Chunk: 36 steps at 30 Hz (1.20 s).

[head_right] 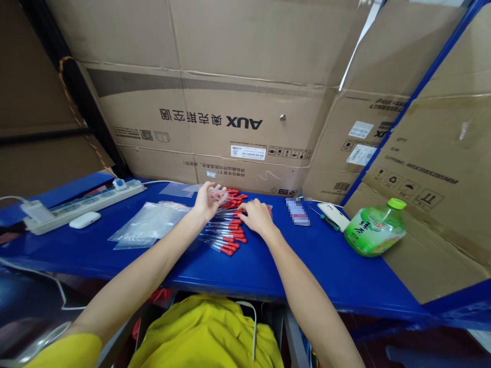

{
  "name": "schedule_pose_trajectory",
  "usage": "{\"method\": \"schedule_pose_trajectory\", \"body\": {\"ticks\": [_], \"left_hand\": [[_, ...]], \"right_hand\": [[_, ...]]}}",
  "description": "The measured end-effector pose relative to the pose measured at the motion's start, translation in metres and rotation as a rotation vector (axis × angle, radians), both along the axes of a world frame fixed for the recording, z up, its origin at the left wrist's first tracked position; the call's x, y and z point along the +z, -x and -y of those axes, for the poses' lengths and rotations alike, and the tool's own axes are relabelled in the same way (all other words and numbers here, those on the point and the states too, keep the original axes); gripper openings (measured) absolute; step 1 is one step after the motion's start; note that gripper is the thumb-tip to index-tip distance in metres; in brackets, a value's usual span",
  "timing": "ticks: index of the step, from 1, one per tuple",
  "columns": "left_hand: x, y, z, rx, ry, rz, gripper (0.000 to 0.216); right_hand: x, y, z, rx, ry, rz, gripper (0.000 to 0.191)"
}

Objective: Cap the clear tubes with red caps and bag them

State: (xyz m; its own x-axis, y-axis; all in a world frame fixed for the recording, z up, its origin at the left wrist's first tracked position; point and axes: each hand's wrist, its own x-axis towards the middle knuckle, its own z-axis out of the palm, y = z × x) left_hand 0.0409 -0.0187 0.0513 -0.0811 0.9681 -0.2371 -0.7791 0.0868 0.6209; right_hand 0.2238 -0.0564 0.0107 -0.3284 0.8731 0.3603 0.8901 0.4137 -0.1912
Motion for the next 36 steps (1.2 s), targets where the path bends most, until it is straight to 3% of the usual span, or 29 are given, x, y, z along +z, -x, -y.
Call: {"method": "schedule_pose_trajectory", "body": {"ticks": [2, 5, 11, 15, 25, 30, 36], "left_hand": [[0.002, -0.001, 0.001, -0.003, -0.013, 0.014, 0.008], [0.005, 0.003, 0.0, -0.007, -0.044, 0.044, 0.011], [0.015, 0.023, -0.01, 0.026, -0.19, 0.152, 0.009], [0.016, 0.028, -0.013, 0.048, -0.199, 0.178, 0.008], [0.001, -0.014, 0.012, -0.108, -0.178, 0.119, 0.012], [-0.006, -0.03, 0.025, -0.19, -0.204, 0.111, 0.034], [-0.009, -0.035, 0.03, -0.209, -0.233, 0.104, 0.056]], "right_hand": [[0.0, 0.004, 0.0, 0.013, 0.002, 0.02, 0.006], [0.007, 0.004, 0.001, 0.017, -0.031, -0.043, 0.007], [0.026, -0.004, 0.004, 0.017, -0.284, -0.316, 0.011], [0.032, -0.002, 0.008, 0.034, -0.381, -0.407, 0.011], [0.027, 0.02, 0.016, 0.164, -0.295, -0.377, 0.019], [0.024, 0.026, 0.015, 0.192, -0.284, -0.43, 0.026], [0.02, 0.028, 0.014, 0.099, -0.281, -0.525, 0.019]]}}
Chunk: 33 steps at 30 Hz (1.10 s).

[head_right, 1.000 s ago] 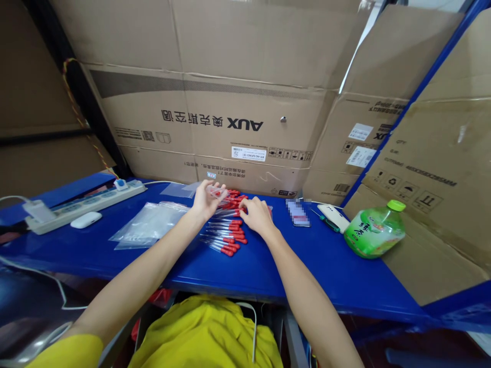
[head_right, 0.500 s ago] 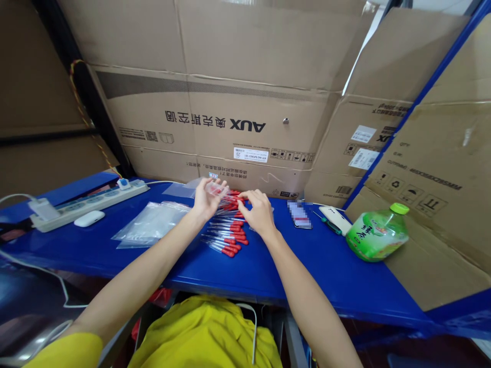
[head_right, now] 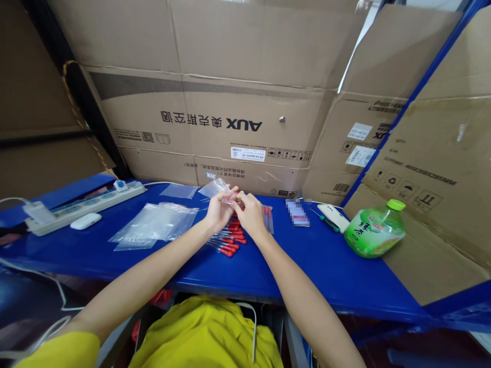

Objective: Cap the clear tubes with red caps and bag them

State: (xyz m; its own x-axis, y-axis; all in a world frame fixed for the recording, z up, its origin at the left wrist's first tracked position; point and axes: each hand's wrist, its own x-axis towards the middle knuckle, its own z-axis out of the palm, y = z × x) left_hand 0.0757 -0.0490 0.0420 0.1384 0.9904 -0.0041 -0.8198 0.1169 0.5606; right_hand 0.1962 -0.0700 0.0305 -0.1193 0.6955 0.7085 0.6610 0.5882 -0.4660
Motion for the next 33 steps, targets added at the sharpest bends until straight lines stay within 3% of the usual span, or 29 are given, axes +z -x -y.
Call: {"method": "schedule_pose_trajectory", "body": {"ticks": [9, 15, 18, 21, 27, 33], "left_hand": [[0.001, 0.003, -0.005, -0.006, 0.04, 0.017, 0.034], [0.005, 0.023, -0.026, 0.124, 0.192, -0.103, 0.006], [0.006, 0.03, -0.033, 0.16, 0.209, -0.09, 0.006], [0.007, 0.034, -0.037, 0.183, 0.195, -0.05, 0.007], [0.013, 0.044, -0.039, 0.179, 0.13, 0.06, 0.006], [0.021, 0.058, -0.043, 0.251, 0.075, 0.181, 0.012]], "right_hand": [[0.001, -0.009, -0.005, -0.082, 0.046, -0.012, 0.017], [0.01, -0.039, -0.009, -0.158, 0.327, 0.354, 0.009], [0.012, -0.047, -0.007, -0.093, 0.497, 0.535, 0.012], [0.01, -0.049, -0.007, -0.054, 0.55, 0.599, 0.01], [0.012, -0.053, -0.011, -0.01, 0.383, 0.406, 0.008], [0.023, -0.047, -0.006, 0.053, -0.022, 0.069, 0.009]]}}
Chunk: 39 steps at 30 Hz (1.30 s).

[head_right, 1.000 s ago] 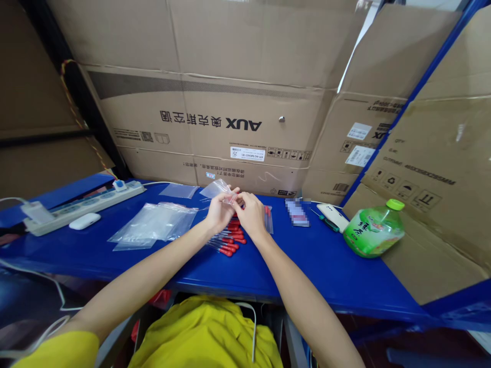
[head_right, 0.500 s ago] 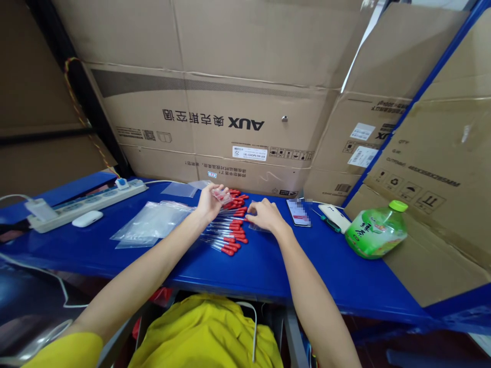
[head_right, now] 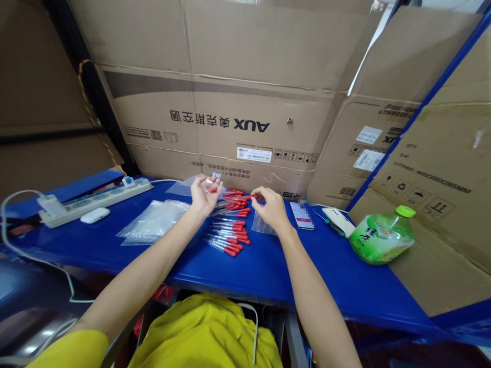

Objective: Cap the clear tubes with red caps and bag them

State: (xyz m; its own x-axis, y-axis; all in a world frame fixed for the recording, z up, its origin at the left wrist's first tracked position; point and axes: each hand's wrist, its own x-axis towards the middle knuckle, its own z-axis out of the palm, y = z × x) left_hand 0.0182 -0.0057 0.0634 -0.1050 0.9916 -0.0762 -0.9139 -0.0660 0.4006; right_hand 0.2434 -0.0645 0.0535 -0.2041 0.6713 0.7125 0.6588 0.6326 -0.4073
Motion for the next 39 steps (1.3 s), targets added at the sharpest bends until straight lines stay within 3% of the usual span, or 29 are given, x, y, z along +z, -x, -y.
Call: {"method": "schedule_pose_trajectory", "body": {"ticks": [6, 14, 19, 24, 28, 34, 39], "left_hand": [[-0.005, -0.007, 0.002, -0.018, -0.017, 0.029, 0.011], [-0.013, -0.036, 0.023, -0.156, -0.102, 0.005, 0.007], [-0.017, -0.046, 0.034, -0.211, -0.101, -0.036, 0.02], [-0.022, -0.051, 0.037, -0.229, -0.077, -0.09, 0.028], [-0.024, -0.054, 0.039, -0.267, -0.069, -0.093, 0.035], [-0.024, -0.053, 0.036, -0.276, -0.078, -0.102, 0.031], [-0.022, -0.041, 0.022, -0.138, -0.031, -0.064, 0.019]], "right_hand": [[-0.001, 0.021, 0.011, 0.044, -0.141, -0.15, 0.01], [-0.016, 0.045, 0.013, 0.07, 0.115, -0.207, 0.024], [-0.017, 0.051, 0.013, 0.024, 0.136, -0.271, 0.023], [-0.019, 0.053, 0.012, 0.083, 0.143, -0.259, 0.017], [-0.022, 0.055, 0.012, -0.009, 0.144, -0.264, 0.01], [-0.019, 0.045, 0.005, -0.063, 0.159, -0.147, 0.012], [-0.011, 0.022, 0.002, 0.057, 0.406, 0.188, 0.017]]}}
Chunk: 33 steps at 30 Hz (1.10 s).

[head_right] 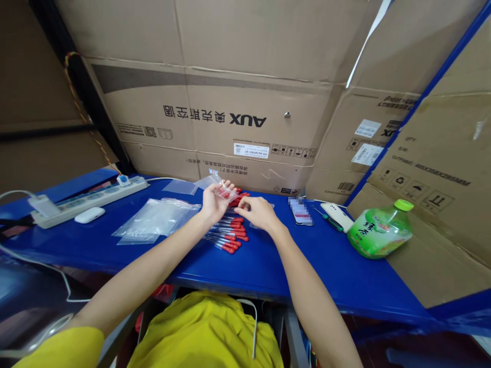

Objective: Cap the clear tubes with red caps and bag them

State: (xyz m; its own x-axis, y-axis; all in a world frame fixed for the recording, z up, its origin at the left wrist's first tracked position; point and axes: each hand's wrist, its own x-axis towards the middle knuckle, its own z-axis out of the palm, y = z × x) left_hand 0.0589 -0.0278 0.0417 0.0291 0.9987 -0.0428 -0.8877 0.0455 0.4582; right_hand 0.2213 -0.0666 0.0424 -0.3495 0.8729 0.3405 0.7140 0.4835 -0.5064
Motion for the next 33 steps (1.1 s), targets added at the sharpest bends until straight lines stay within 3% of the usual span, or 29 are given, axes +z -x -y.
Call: {"method": "schedule_pose_trajectory", "body": {"ticks": [5, 12, 16, 21, 27, 33], "left_hand": [[0.0, 0.012, -0.013, 0.09, 0.064, 0.022, 0.009], [0.004, 0.023, -0.02, 0.11, 0.045, 0.038, 0.007], [0.004, 0.027, -0.022, 0.104, 0.046, 0.046, 0.005], [0.01, 0.032, -0.022, 0.09, 0.03, 0.067, 0.006], [0.015, 0.042, -0.026, 0.139, -0.004, 0.122, 0.012], [0.014, 0.039, -0.025, 0.145, -0.02, 0.111, 0.01]], "right_hand": [[0.002, -0.006, 0.005, 0.083, 0.216, 0.188, 0.019], [-0.003, -0.003, 0.003, 0.073, 0.164, 0.208, 0.017], [-0.007, -0.005, 0.0, 0.045, 0.129, 0.231, 0.003], [-0.002, -0.007, 0.0, -0.042, -0.007, 0.166, 0.002], [0.012, -0.007, 0.004, -0.154, -0.307, -0.142, 0.01], [0.012, 0.002, 0.009, -0.15, -0.38, -0.204, 0.012]]}}
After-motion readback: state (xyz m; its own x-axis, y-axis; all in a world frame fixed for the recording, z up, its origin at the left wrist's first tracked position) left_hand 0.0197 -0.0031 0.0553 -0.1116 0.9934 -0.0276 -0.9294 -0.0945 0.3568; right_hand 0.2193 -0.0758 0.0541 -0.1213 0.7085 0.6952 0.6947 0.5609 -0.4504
